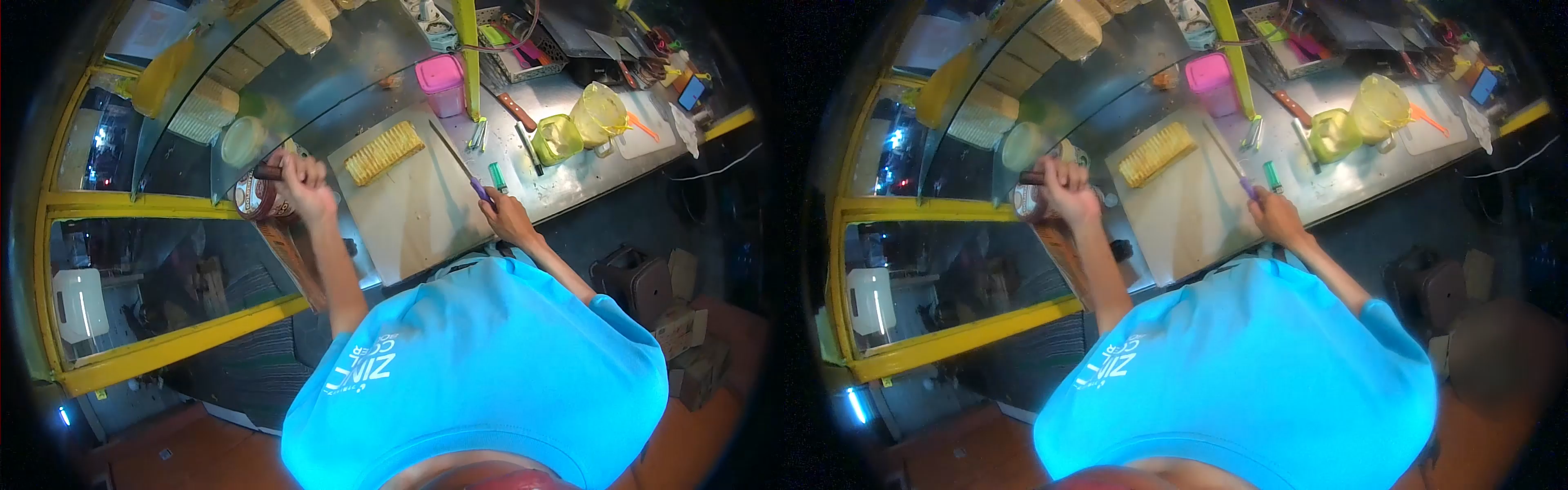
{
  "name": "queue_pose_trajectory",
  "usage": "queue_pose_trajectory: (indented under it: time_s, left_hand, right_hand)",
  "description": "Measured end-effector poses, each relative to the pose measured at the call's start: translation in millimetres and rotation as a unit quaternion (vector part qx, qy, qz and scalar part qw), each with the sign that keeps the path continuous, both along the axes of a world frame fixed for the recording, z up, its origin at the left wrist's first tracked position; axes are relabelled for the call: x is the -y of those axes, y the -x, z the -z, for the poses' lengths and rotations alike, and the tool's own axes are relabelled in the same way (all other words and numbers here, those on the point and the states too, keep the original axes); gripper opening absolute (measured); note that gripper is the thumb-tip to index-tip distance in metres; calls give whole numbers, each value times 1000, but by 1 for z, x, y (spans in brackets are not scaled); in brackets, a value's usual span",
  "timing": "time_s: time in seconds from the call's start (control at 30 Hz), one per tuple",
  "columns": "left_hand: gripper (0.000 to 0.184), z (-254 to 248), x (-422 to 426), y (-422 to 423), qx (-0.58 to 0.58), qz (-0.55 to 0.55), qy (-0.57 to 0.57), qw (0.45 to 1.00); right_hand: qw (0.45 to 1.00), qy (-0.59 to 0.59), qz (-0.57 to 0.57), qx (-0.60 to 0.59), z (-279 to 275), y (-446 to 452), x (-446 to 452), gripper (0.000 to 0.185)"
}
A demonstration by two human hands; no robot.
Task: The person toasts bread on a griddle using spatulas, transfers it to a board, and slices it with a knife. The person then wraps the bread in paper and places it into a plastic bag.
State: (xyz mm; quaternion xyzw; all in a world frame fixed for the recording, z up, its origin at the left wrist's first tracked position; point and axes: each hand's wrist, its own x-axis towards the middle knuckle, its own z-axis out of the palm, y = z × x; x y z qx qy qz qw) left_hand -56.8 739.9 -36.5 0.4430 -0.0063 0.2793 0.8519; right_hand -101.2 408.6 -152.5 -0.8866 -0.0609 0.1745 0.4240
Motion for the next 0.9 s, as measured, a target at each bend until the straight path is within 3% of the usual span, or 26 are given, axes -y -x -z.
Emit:
queue_pose_trajectory:
  time_s: [0.07,0.13,0.23,0.37,0.43,0.5,0.6,0.77,0.9]
  left_hand:
    - [17,-5,25,-33,0,58,-34,998]
    - [29,7,47,-58,-5,31,-126,992]
    - [36,25,62,-79,-11,60,-188,980]
    - [40,58,74,-101,-21,56,-205,977]
    - [42,79,74,-114,-93,42,-230,968]
    - [44,85,75,-120,-114,56,-227,966]
    - [45,85,76,-126,-105,69,-234,964]
    - [45,94,72,-126,-100,47,-222,969]
    - [44,98,74,-128,-100,33,-248,963]
  right_hand:
    - [999,-16,19,23,14,11,10,34]
    - [998,-29,34,49,11,19,18,36]
    - [1000,1,1,-16,-3,32,32,38]
    - [996,-29,-51,63,-2,49,34,40]
    - [992,-36,-81,93,-3,48,27,42]
    - [990,19,-110,89,12,37,10,48]
    - [979,13,-78,190,30,5,-34,46]
    - [966,103,-84,221,35,-31,-83,44]
    - [980,88,-92,151,-4,9,-57,45]
